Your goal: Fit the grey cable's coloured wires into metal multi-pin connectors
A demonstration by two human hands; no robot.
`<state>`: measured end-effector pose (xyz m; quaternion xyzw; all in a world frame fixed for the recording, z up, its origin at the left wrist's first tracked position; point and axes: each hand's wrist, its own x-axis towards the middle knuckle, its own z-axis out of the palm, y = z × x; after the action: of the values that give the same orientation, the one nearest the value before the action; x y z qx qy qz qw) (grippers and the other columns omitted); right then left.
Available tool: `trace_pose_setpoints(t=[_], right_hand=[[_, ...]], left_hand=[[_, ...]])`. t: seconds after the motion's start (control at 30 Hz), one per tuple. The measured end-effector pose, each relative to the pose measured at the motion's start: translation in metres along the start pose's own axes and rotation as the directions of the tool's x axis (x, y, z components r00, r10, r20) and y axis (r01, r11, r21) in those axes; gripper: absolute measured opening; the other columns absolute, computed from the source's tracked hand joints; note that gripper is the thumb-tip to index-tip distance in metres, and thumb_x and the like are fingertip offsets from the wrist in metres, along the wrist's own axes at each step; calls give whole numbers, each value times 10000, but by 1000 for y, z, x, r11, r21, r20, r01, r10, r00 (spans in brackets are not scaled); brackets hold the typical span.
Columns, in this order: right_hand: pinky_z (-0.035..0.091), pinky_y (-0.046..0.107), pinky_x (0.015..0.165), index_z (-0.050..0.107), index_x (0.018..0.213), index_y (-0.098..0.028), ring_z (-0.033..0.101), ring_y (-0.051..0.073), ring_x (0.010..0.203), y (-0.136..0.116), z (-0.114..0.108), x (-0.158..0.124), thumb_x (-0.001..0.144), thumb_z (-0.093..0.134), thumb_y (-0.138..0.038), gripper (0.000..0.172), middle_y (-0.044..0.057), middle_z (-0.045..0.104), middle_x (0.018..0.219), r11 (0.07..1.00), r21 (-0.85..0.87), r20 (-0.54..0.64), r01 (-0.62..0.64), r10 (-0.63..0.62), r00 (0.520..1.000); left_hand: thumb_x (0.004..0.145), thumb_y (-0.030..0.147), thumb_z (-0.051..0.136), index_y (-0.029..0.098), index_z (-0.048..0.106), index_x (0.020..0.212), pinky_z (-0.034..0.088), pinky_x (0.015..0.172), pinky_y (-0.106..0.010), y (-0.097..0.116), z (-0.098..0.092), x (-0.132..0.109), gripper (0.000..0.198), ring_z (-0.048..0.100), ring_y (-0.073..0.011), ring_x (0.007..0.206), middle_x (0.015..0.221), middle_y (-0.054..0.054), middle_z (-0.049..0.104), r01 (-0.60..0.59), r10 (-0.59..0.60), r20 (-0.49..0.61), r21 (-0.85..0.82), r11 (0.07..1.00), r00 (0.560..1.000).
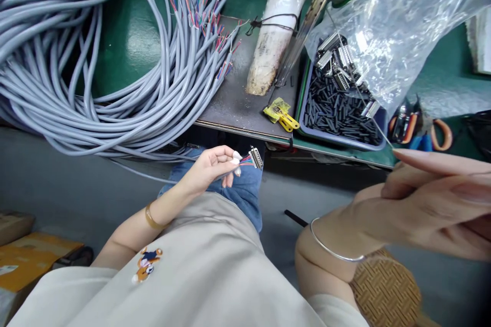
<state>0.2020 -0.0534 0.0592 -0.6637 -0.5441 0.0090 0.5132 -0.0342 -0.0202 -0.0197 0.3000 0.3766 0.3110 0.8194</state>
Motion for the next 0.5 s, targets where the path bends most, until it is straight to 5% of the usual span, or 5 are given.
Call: trace_pose_setpoints(t=[0.13,0.3,0.43,0.5], right_hand=[[293,293,405,765,783,-207,547,124,415,6,6,-1,921,595,-681,521,29,597,574,996,30,-64,81,-79,995],[146,271,373,819,696,-216,327,59,287,23,17,12,897,592,-734,600,-45,308,352,938,119,-329,326,-272,904],[194,284,376,813,738,-212,389,83,313,20,15,15,919,558,-729,605,-17,418,416,970,81,-209,228,-208,956],[248,298,391,803,777,-207,449,106,349,14,10,13,927,561,-710,578,1,486,473,984,72,-98,162,-155,983]], left_hand=[[690,461,891,124,622,892,449,432,-182,-6,1,-2,477,600,-73,440,698,-10,712,48,-48,7,25,999,999],[730,456,867,125,625,894,456,472,-184,-9,0,-4,442,593,-67,464,702,-8,697,17,-17,-2,104,994,1000],[854,376,753,123,681,920,533,605,-220,-4,-2,-8,271,672,-110,608,769,-49,740,-119,112,38,351,929,993],[904,285,688,132,734,931,549,705,-239,3,-3,-9,162,716,-144,753,851,-74,778,-263,257,96,592,762,962]])
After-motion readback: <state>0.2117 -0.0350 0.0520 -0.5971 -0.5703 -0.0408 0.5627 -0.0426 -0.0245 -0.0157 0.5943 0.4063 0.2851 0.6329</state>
